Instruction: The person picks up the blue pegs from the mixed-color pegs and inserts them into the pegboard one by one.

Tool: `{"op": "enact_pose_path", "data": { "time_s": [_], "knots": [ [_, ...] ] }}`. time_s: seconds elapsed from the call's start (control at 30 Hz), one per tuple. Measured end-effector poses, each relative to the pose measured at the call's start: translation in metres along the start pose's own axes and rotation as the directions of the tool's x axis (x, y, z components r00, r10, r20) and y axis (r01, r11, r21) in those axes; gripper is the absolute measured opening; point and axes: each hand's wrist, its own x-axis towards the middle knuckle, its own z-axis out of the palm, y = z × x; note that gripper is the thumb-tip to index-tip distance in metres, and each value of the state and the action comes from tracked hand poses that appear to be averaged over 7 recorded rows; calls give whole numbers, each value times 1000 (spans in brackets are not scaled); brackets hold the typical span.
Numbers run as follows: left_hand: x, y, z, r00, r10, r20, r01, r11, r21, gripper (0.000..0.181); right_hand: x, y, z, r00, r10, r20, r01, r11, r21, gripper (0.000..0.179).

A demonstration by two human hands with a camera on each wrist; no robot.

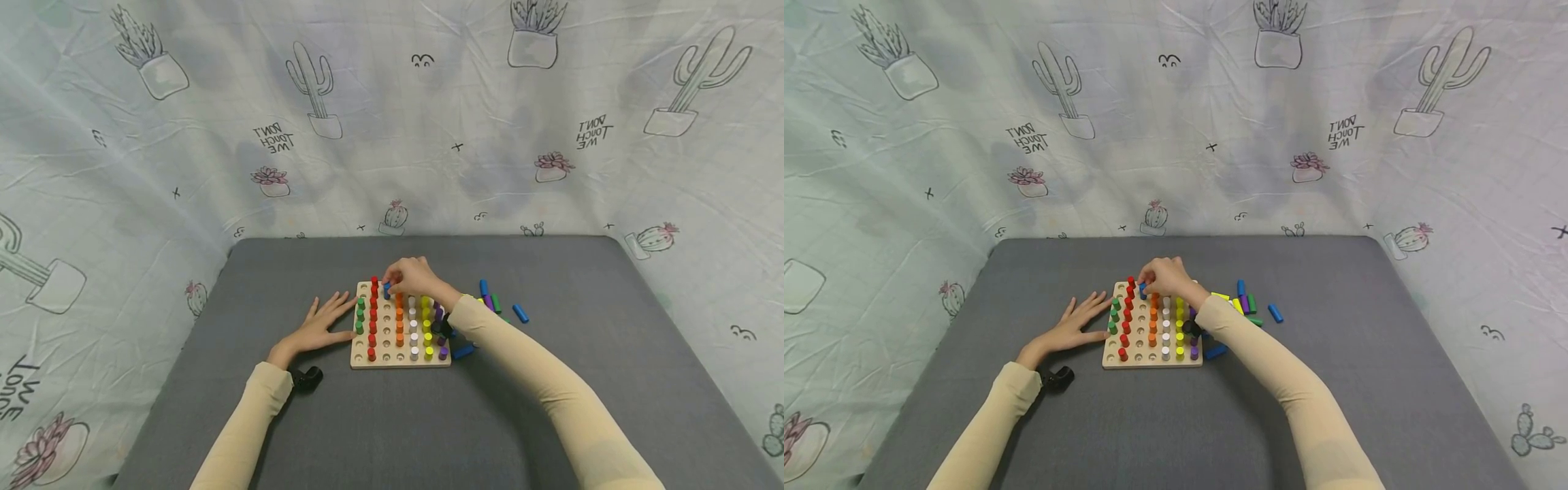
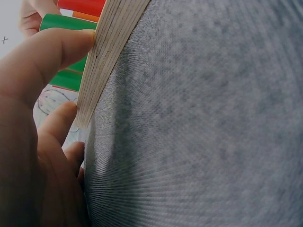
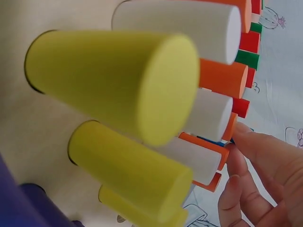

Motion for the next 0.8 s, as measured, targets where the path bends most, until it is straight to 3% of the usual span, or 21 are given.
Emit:
{"op": "enact_pose_path", "data": {
  "time_s": [0.3,0.4,0.8],
  "knots": [
    [0,-2,4,1000,-2,-13,3,1000,7,77,0,-6,6,999,-33,-8,31,993,-113,11],
    [0,0,4,1000,-11,-13,11,1000,4,76,-2,-7,6,999,-35,-3,35,993,-111,12],
    [-3,0,4,1000,-3,-14,3,1000,0,76,-7,3,-3,998,-50,33,47,995,83,20]
  ]
}}
